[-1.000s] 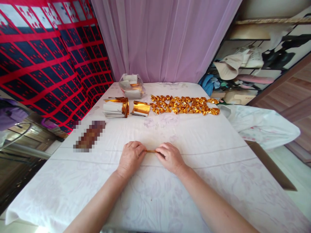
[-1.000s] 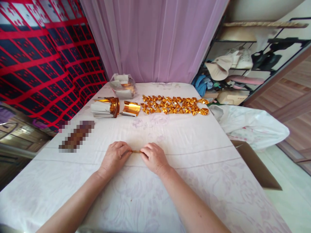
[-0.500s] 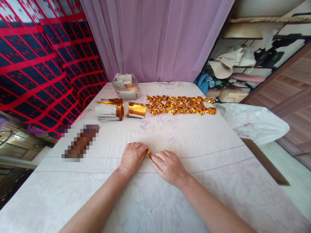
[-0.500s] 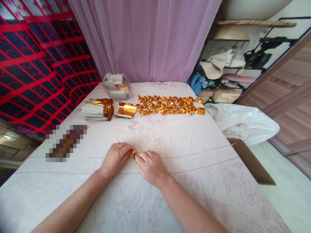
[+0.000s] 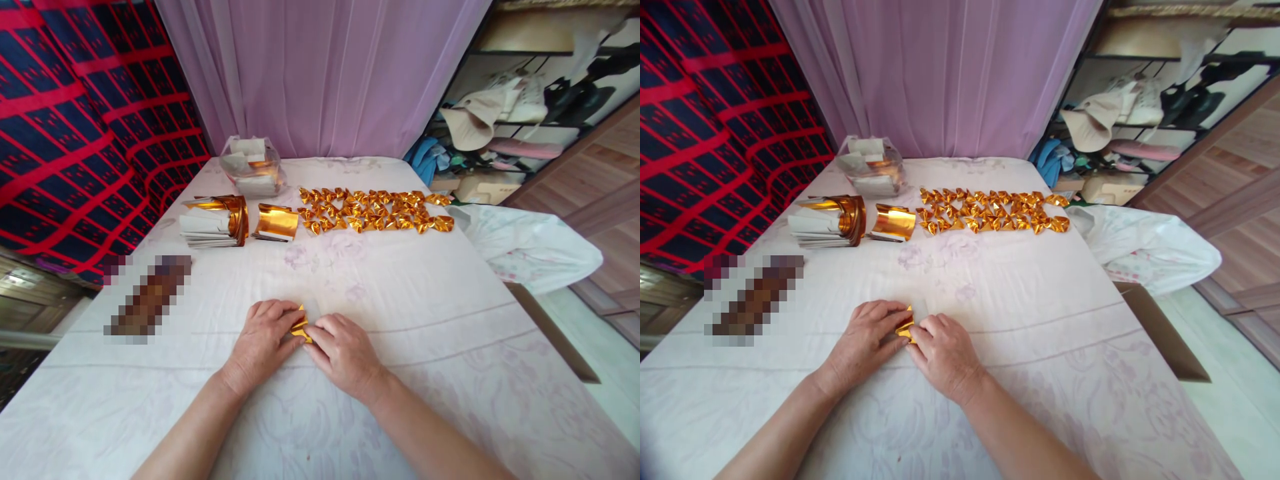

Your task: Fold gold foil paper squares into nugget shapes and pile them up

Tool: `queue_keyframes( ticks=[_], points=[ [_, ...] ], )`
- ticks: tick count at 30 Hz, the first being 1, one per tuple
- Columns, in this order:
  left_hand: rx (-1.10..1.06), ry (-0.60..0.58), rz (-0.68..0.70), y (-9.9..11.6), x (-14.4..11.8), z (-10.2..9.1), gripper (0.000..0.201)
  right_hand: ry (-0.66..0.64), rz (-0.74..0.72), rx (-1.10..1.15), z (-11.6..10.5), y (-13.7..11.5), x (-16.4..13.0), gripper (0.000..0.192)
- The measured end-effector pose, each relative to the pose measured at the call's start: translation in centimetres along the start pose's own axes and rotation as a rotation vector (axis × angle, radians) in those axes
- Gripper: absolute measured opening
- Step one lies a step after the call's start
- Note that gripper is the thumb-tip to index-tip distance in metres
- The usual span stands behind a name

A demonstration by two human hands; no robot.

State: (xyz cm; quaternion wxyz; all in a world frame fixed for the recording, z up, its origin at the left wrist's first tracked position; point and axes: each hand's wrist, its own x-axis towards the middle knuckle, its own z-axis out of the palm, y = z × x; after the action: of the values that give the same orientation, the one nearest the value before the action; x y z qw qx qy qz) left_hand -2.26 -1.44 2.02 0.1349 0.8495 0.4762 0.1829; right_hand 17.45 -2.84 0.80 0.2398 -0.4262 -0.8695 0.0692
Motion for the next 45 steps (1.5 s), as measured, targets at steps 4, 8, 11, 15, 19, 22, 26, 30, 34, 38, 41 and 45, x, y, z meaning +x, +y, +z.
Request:
queue_keyframes(
  ticks=[4,8,11,15,19,22,26,30,34,38,41,45],
  points=[
    [0.004,-0.006,0.002,-0.3,0.1,0.1,0.032,-0.023,0.011,0.141,-0.4,0.7,-0.2,0.016],
    [0.001,0.006,0.002,-0.4,0.0,0.1,0.032,-0.038,0.018,0.233,-1.4,1.7,-0.4,0.03],
    [0.001,0.03,0.001,-0.5,0.0,0.1,0.032,-0.062,0.032,0.253,-1.8,2.1,-0.5,0.036],
    [-0.006,0.053,0.005,-0.5,0.0,0.0,0.033,-0.041,-0.006,0.207,-1.6,2.4,-0.5,0.03],
    [-0.006,0.069,0.012,-0.4,0.1,0.0,0.027,-0.008,-0.09,0.132,-1.3,2.6,-0.5,0.022],
    [-0.006,0.071,0.018,-0.3,0.1,0.0,0.018,0.021,-0.129,0.097,-1.4,2.6,-0.3,0.017],
    [0.023,0.079,0.04,0.1,0.2,-0.1,0.011,0.043,-0.143,0.073,-1.7,2.3,0.0,0.017],
    [0.029,0.052,0.036,0.6,0.2,-0.2,0.008,0.013,-0.131,0.098,-1.7,1.8,0.3,0.018],
    [0.006,0.046,0.009,0.8,0.2,0.0,0.009,0.011,-0.123,0.097,-1.3,1.7,0.2,0.017],
    [-0.012,0.02,-0.002,0.7,0.2,0.0,0.012,-0.004,-0.101,0.133,-1.2,2.2,0.1,0.014],
    [-0.029,0.009,-0.002,0.7,0.2,-0.1,0.014,0.01,-0.073,0.187,-1.1,2.6,0.0,0.015],
    [-0.048,0.006,-0.01,0.7,0.2,-0.2,0.015,0.029,-0.038,0.21,-0.9,2.5,0.2,0.018]
  ],
)
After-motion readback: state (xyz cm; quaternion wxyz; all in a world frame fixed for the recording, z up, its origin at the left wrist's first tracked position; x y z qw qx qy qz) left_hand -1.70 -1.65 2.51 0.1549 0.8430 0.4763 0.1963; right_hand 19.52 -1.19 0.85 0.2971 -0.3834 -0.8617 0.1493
